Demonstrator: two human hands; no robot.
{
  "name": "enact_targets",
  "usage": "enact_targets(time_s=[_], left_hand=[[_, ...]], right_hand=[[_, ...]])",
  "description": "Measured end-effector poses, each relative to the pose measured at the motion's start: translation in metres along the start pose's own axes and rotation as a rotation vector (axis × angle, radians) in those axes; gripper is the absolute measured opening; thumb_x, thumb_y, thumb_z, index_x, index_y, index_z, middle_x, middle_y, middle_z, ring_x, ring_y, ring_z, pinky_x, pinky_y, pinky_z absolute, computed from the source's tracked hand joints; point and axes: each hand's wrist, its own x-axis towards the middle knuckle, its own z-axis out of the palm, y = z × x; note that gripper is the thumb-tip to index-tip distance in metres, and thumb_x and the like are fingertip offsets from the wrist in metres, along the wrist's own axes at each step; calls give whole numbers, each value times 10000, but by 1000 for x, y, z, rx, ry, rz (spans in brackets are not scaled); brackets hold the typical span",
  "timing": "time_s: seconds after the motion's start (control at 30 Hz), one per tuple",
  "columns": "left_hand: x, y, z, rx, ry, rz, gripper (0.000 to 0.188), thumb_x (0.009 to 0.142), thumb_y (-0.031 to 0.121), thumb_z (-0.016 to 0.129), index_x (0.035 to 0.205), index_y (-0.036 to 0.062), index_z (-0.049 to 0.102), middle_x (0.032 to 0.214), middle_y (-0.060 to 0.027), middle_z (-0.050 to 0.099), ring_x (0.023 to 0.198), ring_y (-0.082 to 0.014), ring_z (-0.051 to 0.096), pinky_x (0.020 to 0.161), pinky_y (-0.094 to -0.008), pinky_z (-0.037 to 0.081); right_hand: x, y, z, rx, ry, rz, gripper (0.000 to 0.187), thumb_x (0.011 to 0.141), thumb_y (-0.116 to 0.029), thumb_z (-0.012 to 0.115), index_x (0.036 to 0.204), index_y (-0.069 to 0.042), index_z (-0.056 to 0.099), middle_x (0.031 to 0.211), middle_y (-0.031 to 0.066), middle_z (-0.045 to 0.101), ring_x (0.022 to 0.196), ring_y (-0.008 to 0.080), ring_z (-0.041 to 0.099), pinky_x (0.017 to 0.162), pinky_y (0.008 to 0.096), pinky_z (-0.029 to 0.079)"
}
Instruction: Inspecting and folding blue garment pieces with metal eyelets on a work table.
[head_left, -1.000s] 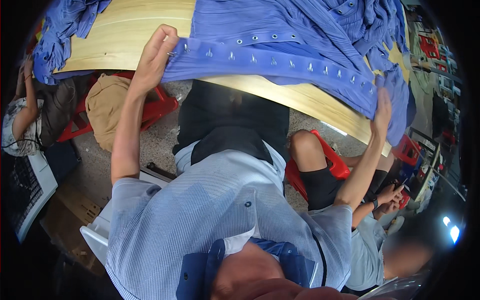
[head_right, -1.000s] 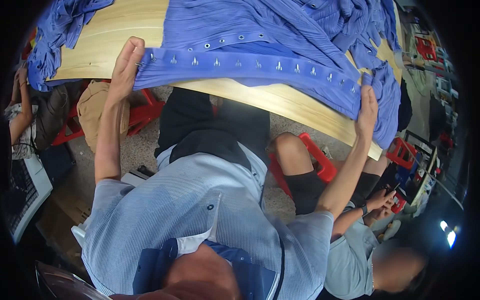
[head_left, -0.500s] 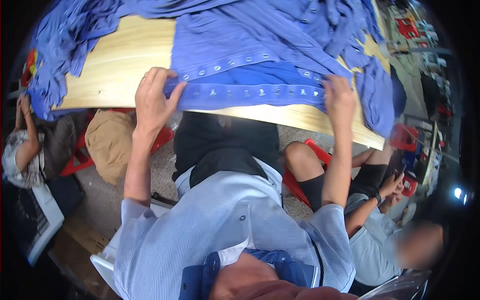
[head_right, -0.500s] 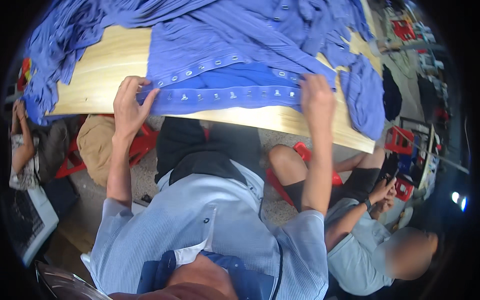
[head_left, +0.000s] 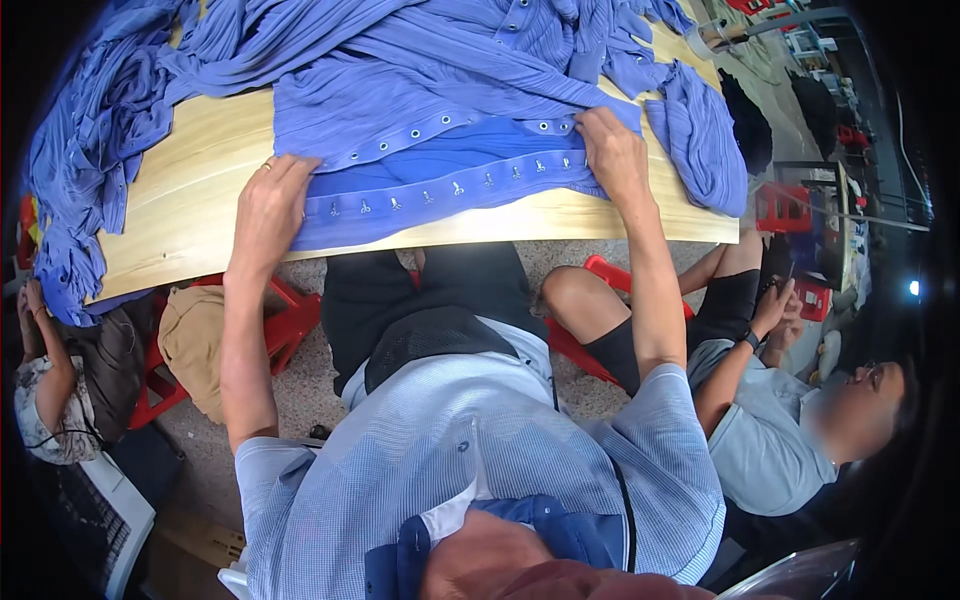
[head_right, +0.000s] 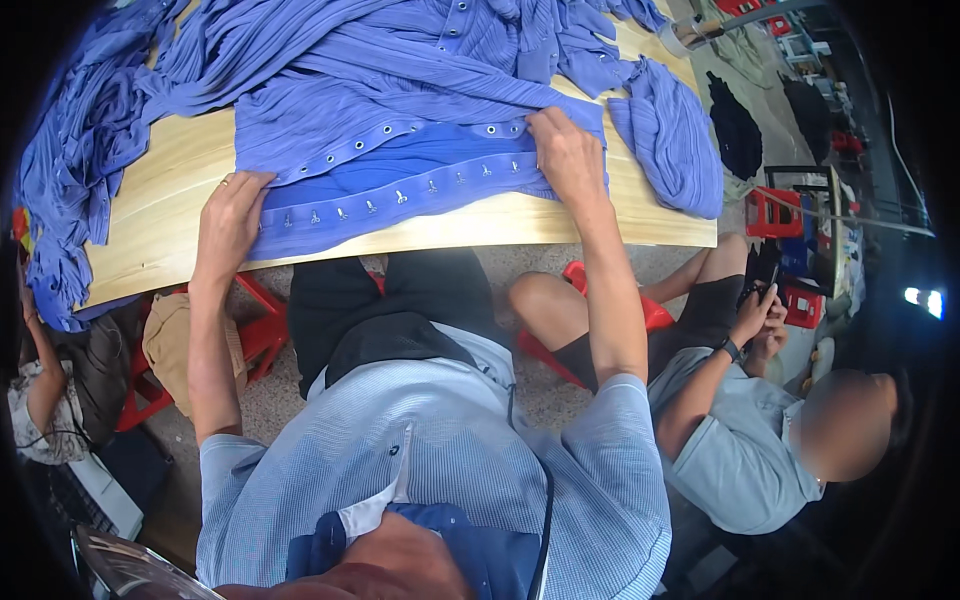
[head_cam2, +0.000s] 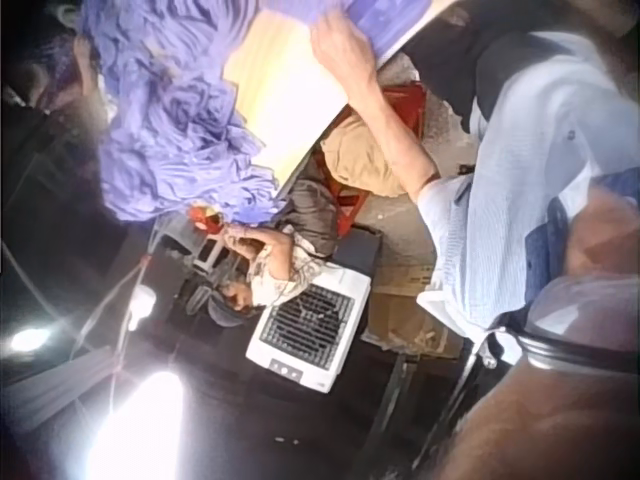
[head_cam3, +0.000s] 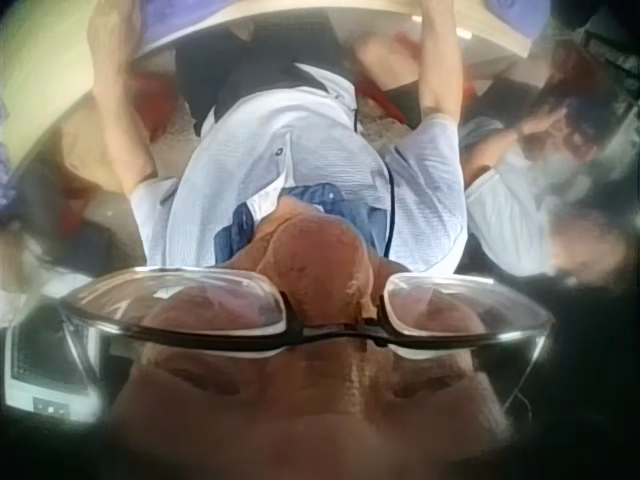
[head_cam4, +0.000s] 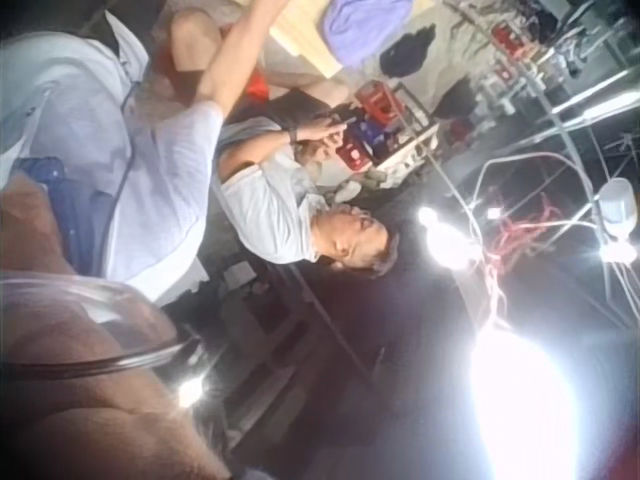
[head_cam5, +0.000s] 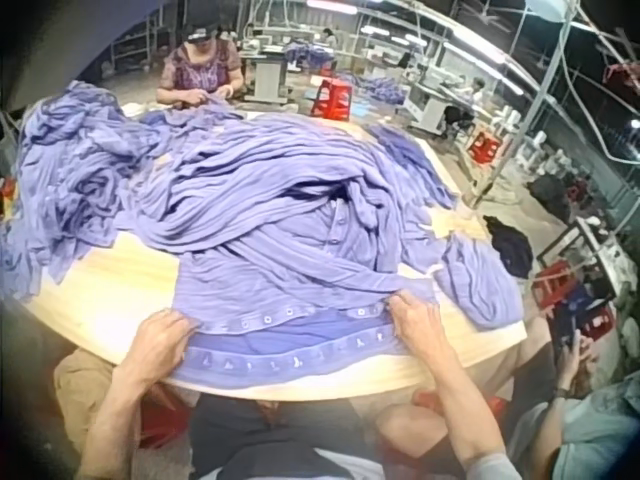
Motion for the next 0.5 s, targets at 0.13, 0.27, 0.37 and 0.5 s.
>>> enact_targets(time_s=[0.13,0.27,0.37,0.5], left_hand=[[5,-10,-24,-2,132,81,277,886,-85,737,1116,49,810,1054,-102,786,920,-301,709,810,-410,565],[-17,-18,-37,52,182,53,300,866,-84,760,1120,65,820,1053,-78,791,922,-284,709,810,-382,557],[-43,-37,-19,-17,99,67,235,875,-26,792,1085,75,823,1046,-75,789,933,-290,719,824,-399,564],[-46,-44,-9,-157,108,-32,176,894,41,825,1068,66,819,1033,-91,779,982,-304,737,868,-409,585]], right_hand=[[0,0,-24,271,143,136,108,1009,-32,726,1101,-24,782,1041,147,772,792,285,779,704,392,617],[-15,-7,-42,260,295,51,148,985,40,739,1126,6,766,1069,162,787,861,278,804,735,357,629],[-27,-19,-31,138,39,49,186,986,50,724,1166,19,757,1130,189,785,1040,374,765,921,421,604],[-43,-1,-1,68,12,-10,235,1014,11,675,1233,-9,757,1289,186,765,1178,400,723,1033,472,560]])
